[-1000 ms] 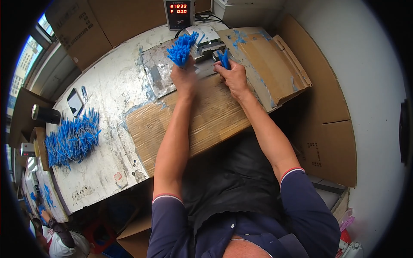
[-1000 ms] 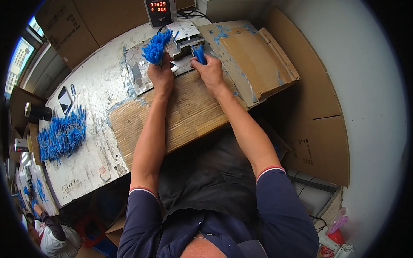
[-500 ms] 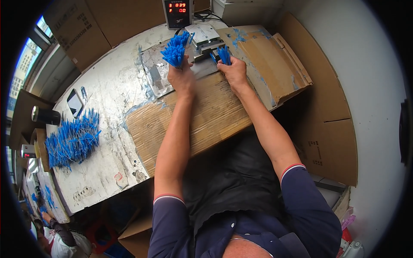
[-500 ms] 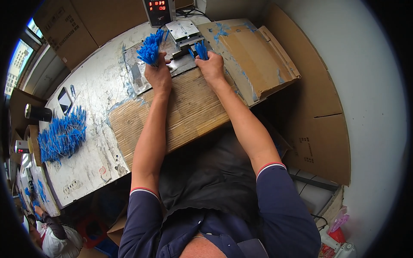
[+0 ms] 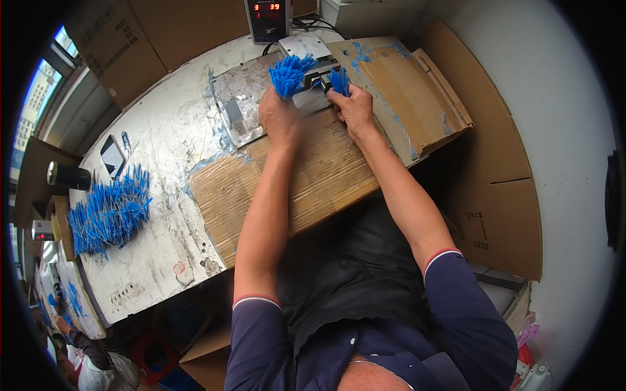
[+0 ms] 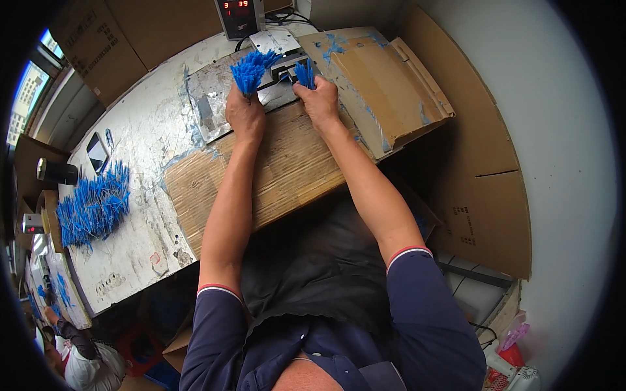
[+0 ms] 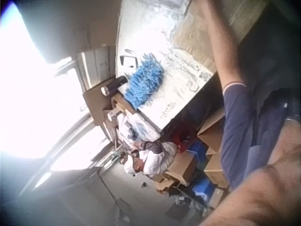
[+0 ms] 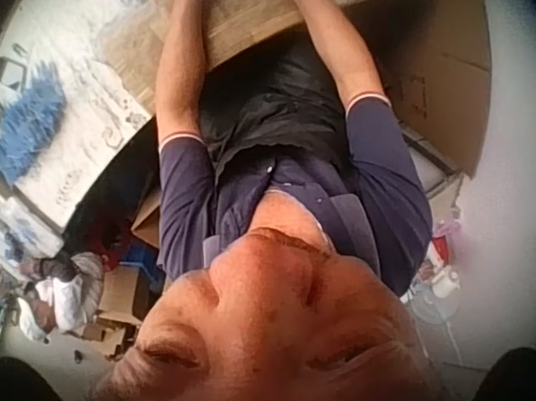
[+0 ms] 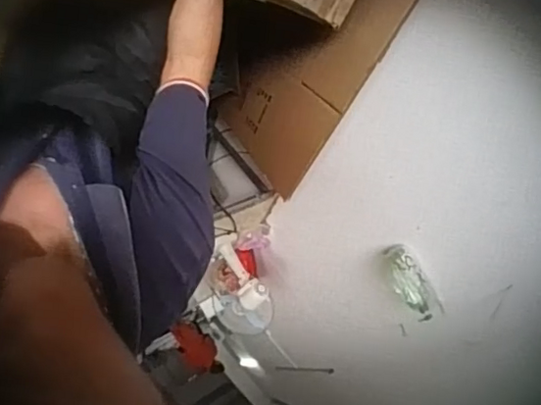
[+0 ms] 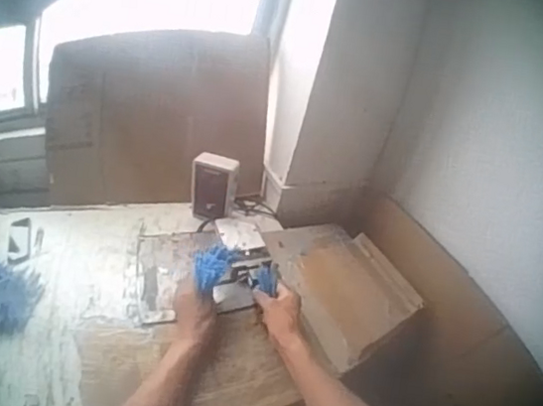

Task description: The person is assembling blue bristled heads onto wire stems using a machine.

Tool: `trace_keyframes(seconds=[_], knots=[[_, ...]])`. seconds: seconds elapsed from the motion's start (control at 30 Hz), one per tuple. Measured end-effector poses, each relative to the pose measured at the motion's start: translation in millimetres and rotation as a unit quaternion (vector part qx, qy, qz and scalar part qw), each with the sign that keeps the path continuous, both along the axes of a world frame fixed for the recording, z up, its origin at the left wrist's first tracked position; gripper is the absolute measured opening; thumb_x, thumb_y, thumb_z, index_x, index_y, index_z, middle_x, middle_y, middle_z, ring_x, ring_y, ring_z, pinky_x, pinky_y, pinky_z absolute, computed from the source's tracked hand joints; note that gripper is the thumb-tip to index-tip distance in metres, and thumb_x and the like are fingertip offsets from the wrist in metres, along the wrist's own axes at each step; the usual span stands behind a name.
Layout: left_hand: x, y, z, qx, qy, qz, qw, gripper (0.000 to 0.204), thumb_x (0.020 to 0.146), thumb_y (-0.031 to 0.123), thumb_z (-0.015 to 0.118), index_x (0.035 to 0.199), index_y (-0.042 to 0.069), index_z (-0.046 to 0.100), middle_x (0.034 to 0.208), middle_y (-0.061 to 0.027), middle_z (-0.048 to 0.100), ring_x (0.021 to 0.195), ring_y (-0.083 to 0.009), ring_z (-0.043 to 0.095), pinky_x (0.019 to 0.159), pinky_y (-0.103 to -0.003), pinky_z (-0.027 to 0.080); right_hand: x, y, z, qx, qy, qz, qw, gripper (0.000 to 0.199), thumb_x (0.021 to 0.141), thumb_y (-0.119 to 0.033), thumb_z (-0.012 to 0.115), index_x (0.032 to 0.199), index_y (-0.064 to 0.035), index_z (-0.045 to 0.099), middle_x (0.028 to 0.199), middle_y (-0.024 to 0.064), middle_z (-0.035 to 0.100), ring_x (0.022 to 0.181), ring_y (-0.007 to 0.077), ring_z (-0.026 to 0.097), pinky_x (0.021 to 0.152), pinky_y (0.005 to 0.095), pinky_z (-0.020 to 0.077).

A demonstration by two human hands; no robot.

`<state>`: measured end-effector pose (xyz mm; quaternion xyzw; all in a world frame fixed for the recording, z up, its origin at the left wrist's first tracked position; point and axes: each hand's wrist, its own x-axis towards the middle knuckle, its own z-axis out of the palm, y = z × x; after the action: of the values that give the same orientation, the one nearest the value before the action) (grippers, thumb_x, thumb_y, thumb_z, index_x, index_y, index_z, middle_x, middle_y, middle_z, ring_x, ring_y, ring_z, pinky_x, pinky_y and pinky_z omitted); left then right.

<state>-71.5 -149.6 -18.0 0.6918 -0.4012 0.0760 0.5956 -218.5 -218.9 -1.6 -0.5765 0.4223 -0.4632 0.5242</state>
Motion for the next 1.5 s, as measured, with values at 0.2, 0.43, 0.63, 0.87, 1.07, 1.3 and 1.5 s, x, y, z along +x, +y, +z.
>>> trace_keyframes(seconds=[0.2, 0.43, 0.63, 0.87, 1.07, 1.3, 1.5], knots=[[-6, 2, 2, 0.094, -0.022, -0.021, 0.995, 0.014, 0.083, 0.005, 0.066, 0.097, 0.006, 0.062, 0.090, -0.0188, 0.068, 0.088, -0.0429, 0.065, 0.076, -0.051, 0.048, -8, 8, 10, 0.094, -0.124, 0.032, 0.987, 0.008, 0.086, -0.006, 0.073, 0.090, 0.0000, 0.070, 0.069, 0.0017, 0.062, 0.057, 0.0088, 0.056, 0.048, 0.0224, 0.0468], [-7, 4, 7, 0.109, -0.019, -0.037, 0.993, 0.019, 0.082, 0.005, 0.071, 0.099, 0.006, 0.062, 0.092, -0.0195, 0.069, 0.090, -0.0434, 0.065, 0.076, -0.050, 0.049, -9, 9, 8, 0.083, -0.111, 0.011, 0.990, 0.009, 0.085, 0.001, 0.074, 0.086, 0.0005, 0.066, 0.076, 0.0056, 0.065, 0.058, 0.0123, 0.061, 0.049, 0.0270, 0.0581], [-6, 3, 8, 0.098, -0.024, -0.044, 0.994, 0.016, 0.083, 0.005, 0.069, 0.098, 0.005, 0.063, 0.092, -0.0199, 0.069, 0.090, -0.0438, 0.065, 0.076, -0.051, 0.049, -13, 11, 7, 0.121, -0.152, 0.036, 0.980, 0.009, 0.085, 0.003, 0.072, 0.090, 0.0013, 0.064, 0.077, 0.0073, 0.066, 0.061, 0.0144, 0.064, 0.051, 0.0295, 0.0607], [-7, 2, 5, 0.112, -0.069, -0.030, 0.991, 0.010, 0.084, 0.004, 0.065, 0.094, 0.005, 0.064, 0.089, -0.0201, 0.067, 0.086, -0.0437, 0.065, 0.074, -0.051, 0.049, -9, 10, 9, 0.125, -0.105, 0.022, 0.986, 0.015, 0.083, 0.008, 0.069, 0.090, 0.0020, 0.058, 0.079, 0.0073, 0.063, 0.062, 0.0171, 0.066, 0.051, 0.0326, 0.0626], [-2, 0, 2, 0.013, -0.025, 0.043, 0.999, 0.015, 0.088, 0.001, 0.064, 0.102, 0.005, 0.064, 0.089, -0.0191, 0.067, 0.086, -0.0430, 0.065, 0.075, -0.050, 0.049, 11, 8, 16, 0.134, -0.073, -0.050, 0.987, 0.020, 0.079, 0.012, 0.067, 0.085, 0.0013, 0.053, 0.077, 0.0103, 0.062, 0.056, 0.0199, 0.065, 0.044, 0.0345, 0.0606], [0, 0, 3, -0.031, 0.045, 0.041, 0.998, 0.014, 0.086, 0.000, 0.063, 0.099, 0.004, 0.060, 0.094, -0.0189, 0.064, 0.092, -0.0436, 0.063, 0.078, -0.051, 0.048, 26, 0, 20, 0.151, -0.051, -0.076, 0.984, 0.021, 0.080, 0.014, 0.066, 0.087, 0.0010, 0.051, 0.081, 0.0104, 0.059, 0.060, 0.0219, 0.066, 0.046, 0.0359, 0.0622], [1, 0, 5, -0.048, 0.040, 0.034, 0.997, 0.013, 0.086, 0.001, 0.064, 0.099, 0.005, 0.059, 0.094, -0.0185, 0.064, 0.092, -0.0434, 0.063, 0.077, -0.051, 0.048, 31, -4, 23, 0.159, -0.039, -0.100, 0.981, 0.022, 0.077, 0.017, 0.063, 0.086, 0.0018, 0.050, 0.079, 0.0139, 0.062, 0.058, 0.0256, 0.069, 0.043, 0.0371, 0.0608]])
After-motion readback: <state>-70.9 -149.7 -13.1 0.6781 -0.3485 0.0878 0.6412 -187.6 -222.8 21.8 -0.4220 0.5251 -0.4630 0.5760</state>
